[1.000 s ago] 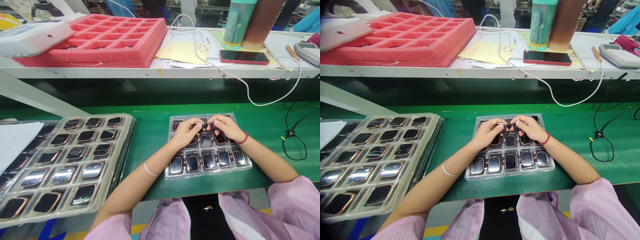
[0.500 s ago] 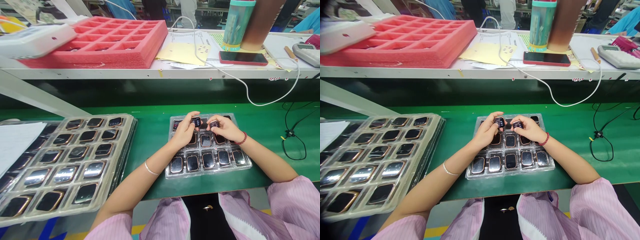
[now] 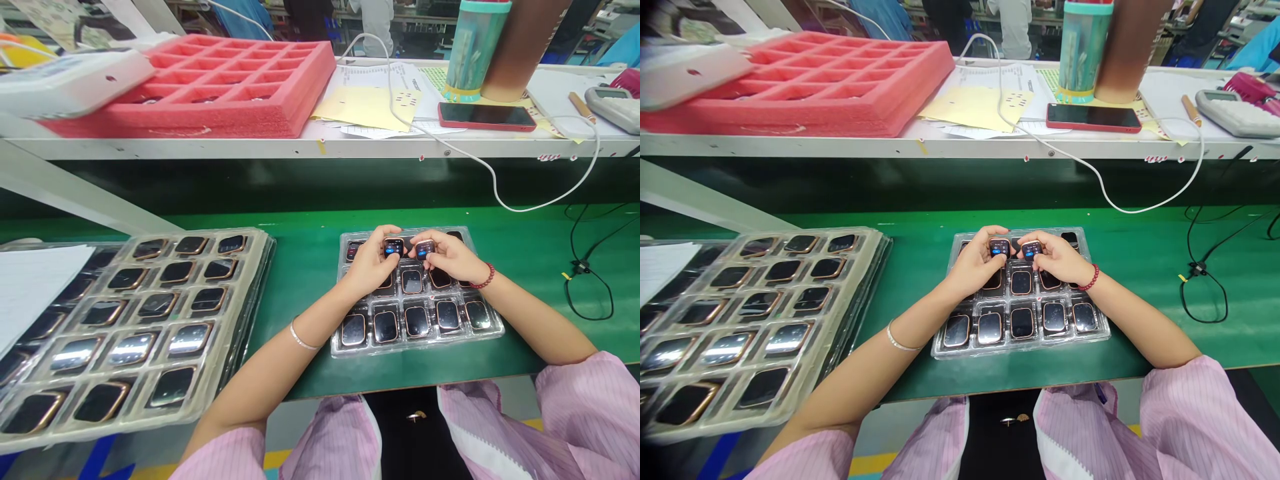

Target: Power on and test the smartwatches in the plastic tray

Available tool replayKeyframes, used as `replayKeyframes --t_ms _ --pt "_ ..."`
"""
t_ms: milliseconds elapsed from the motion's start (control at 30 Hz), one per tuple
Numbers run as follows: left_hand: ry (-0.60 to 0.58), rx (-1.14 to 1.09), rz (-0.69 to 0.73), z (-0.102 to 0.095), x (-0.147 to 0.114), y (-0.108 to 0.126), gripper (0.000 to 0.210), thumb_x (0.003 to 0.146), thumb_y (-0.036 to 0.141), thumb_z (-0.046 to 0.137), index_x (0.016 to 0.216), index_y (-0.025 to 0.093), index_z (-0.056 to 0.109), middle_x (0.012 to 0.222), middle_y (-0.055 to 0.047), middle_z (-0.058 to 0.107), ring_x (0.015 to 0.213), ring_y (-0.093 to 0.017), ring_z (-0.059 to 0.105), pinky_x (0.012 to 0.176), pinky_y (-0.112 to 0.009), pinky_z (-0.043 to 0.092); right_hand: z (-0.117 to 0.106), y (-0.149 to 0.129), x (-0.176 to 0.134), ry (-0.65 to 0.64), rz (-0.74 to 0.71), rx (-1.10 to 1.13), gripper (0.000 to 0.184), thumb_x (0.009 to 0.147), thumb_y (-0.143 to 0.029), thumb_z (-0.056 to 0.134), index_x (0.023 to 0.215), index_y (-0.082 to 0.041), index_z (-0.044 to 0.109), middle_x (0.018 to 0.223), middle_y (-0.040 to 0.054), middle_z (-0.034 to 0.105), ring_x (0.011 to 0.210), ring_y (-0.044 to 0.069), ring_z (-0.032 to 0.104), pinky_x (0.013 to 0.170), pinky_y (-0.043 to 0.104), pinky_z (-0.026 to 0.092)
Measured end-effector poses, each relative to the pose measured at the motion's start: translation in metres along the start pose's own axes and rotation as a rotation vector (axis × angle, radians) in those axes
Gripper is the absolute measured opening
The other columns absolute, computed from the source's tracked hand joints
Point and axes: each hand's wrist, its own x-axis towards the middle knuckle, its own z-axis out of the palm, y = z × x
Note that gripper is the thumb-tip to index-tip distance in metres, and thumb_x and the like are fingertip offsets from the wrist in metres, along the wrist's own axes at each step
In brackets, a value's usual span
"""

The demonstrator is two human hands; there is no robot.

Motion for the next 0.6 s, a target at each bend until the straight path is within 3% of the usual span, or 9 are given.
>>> replayKeyframes --t_ms 67,167,367,433,500,600 --pt "-0.007 -0.007 -0.01 -0.001 0.0001 -0.0006 0.026 0.09 0.03 0.059 0.112 0.018 0.062 0.09 -0.005 0.07 0.069 -0.014 0.062 0.067 -0.027 0.051 -0.0012 0.0007 -0.0001 0.021 0.029 0.037 0.027 0.092 -0.035 0.064 0.112 -0.017 0.064 0.096 0.008 0.074 0.062 0.011 0.064 0.061 0.027 0.058" --pt "-0.009 -0.05 -0.038 -0.0013 0.0003 -0.0011 0.034 0.096 0.045 0.05 0.104 0.016 0.066 0.09 -0.006 0.071 0.066 -0.014 0.061 0.062 -0.027 0.051 -0.0019 0.0008 0.0 0.047 0.053 0.087 0.034 0.097 -0.046 0.056 0.11 -0.016 0.065 0.093 0.0085 0.074 0.06 0.011 0.063 0.059 0.027 0.057" --pt "-0.007 -0.005 -0.009 0.0002 0.0007 -0.0031 0.043 0.08 0.024 0.069 0.122 0.018 0.062 0.112 -0.009 0.072 0.092 -0.019 0.069 0.077 -0.029 0.055 0.0006 0.0006 0.001 0.046 0.01 0.04 0.035 0.082 -0.028 0.076 0.114 -0.018 0.063 0.099 0.0057 0.073 0.067 0.011 0.063 0.061 0.024 0.056" --pt "-0.012 -0.006 -0.015 -0.0007 0.0013 -0.0036 0.031 0.087 0.031 0.064 0.114 0.017 0.065 0.108 -0.009 0.073 0.082 -0.017 0.069 0.069 -0.027 0.054 -0.0003 0.001 0.0008 0.043 0.027 0.058 0.03 0.09 -0.037 0.068 0.111 -0.017 0.064 0.094 0.0067 0.074 0.061 0.01 0.061 0.059 0.025 0.056" --pt "-0.001 -0.038 -0.046 -0.0021 0.0022 -0.0038 0.031 0.094 0.042 0.054 0.108 0.016 0.066 0.097 -0.008 0.074 0.068 -0.014 0.066 0.056 -0.024 0.049 -0.0017 0.0012 0.0005 0.048 0.042 0.081 0.036 0.097 -0.048 0.058 0.109 -0.015 0.065 0.09 0.0082 0.074 0.058 0.011 0.061 0.058 0.026 0.056" --pt "0.017 -0.11 -0.091 -0.0038 0.0038 -0.0034 0.039 0.098 0.049 0.047 0.113 0.017 0.062 0.087 -0.007 0.072 0.063 -0.014 0.066 0.049 -0.022 0.043 -0.0025 0.0015 0.0006 0.058 0.054 0.073 0.033 0.095 -0.044 0.06 0.111 -0.016 0.064 0.094 0.0086 0.075 0.059 0.011 0.062 0.058 0.027 0.056"
